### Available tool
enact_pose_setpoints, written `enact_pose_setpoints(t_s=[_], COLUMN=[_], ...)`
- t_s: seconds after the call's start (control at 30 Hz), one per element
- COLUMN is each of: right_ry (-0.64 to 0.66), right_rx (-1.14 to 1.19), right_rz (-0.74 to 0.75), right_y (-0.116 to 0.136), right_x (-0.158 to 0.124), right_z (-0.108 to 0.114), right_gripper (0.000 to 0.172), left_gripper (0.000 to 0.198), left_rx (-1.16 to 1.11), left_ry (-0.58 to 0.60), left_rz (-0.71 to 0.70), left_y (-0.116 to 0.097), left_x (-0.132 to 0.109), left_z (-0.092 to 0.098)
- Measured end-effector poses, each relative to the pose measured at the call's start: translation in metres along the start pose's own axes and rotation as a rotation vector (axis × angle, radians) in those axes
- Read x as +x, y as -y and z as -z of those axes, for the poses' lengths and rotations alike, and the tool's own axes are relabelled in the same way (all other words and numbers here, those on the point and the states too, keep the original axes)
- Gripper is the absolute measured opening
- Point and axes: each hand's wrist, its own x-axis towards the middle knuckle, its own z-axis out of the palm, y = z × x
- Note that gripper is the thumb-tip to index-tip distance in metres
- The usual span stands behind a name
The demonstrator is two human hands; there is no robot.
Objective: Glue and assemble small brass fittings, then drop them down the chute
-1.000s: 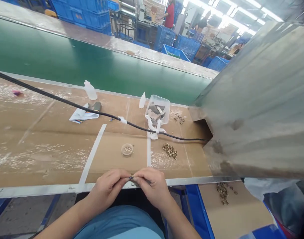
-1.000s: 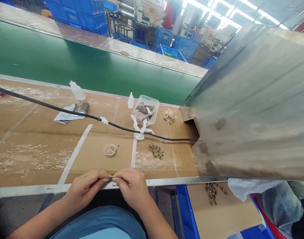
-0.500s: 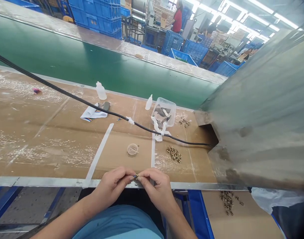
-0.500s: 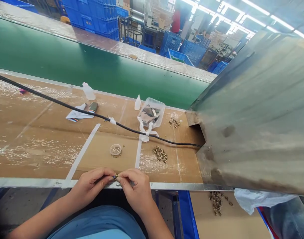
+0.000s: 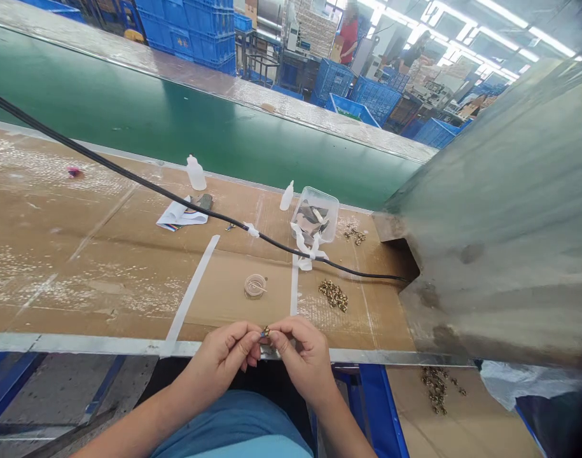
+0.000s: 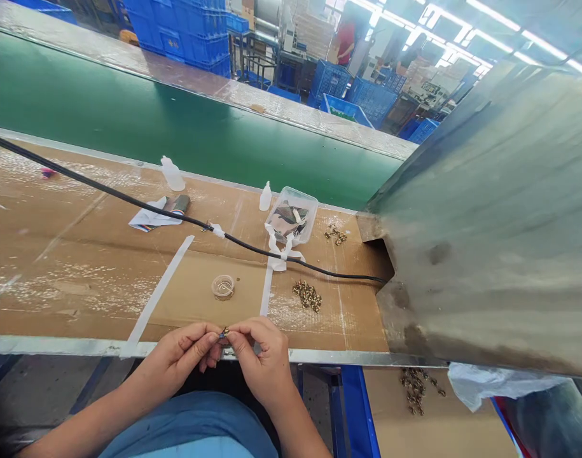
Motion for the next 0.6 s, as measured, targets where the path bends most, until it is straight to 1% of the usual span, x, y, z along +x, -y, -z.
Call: enact_pose_setpoints(t_s=[0.13,0.3,0.6], right_ry=[-0.004,-0.001,-0.009], right_rx=[0.009,0.006,0.004], right_rz=[-0.015,-0.031,-0.047], right_y=[-0.0005,0.0,-0.0016], right_x=[-0.0009,-0.0011,-0.0025], right_z=[-0.0012,-0.0011,-0.0025], right_gripper=[0.013,0.014,0.015], left_gripper=[0.036,0.036,0.039], left_rx=[-0.002,-0.015,-0.01], left_ry=[-0.001,0.002,-0.003], left_rz=[0.025,0.056,0.057], left_y=[-0.0035,-0.0025,-0.0043], left_x=[0.0015,0.0028,0.0033], left_z=[-0.0006,-0.0019,-0.0029])
